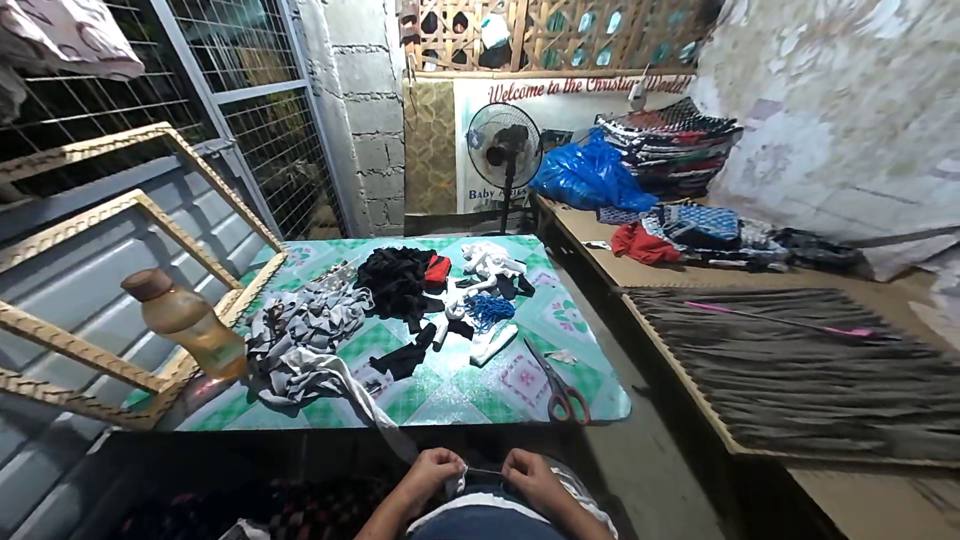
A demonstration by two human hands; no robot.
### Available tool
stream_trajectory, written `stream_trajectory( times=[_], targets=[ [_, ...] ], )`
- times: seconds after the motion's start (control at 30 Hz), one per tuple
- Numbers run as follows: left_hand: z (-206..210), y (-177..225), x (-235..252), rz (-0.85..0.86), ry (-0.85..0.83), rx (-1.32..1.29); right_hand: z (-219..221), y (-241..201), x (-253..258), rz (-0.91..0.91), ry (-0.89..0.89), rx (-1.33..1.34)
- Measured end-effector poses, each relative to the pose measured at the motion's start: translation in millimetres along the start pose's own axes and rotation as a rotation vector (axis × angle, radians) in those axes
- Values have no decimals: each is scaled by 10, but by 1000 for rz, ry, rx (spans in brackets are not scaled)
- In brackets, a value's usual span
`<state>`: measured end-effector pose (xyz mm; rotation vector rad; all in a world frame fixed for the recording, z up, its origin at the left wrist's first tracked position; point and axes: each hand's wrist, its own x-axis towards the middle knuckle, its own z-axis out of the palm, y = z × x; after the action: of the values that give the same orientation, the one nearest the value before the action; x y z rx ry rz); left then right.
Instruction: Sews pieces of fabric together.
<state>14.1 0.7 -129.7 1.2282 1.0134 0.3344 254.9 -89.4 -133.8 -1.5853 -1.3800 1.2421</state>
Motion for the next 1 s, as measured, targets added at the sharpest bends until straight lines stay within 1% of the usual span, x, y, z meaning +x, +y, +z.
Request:
stream_trajectory(
  times=[0.1,0.4,0.77,1.0],
  targets=[
    [-1,-3,-5,-2,1,-4,11,16,-4,-24,10,20],
    [-17,-23,12,-31,-3,-51,12,58,18,-22,15,37],
    [-18,-13,20,-50,0,-32,20,137,45,-60,31,59],
    [-24,-13,23,-39,1,-22,6,58,20,-4,15,51]
  ],
)
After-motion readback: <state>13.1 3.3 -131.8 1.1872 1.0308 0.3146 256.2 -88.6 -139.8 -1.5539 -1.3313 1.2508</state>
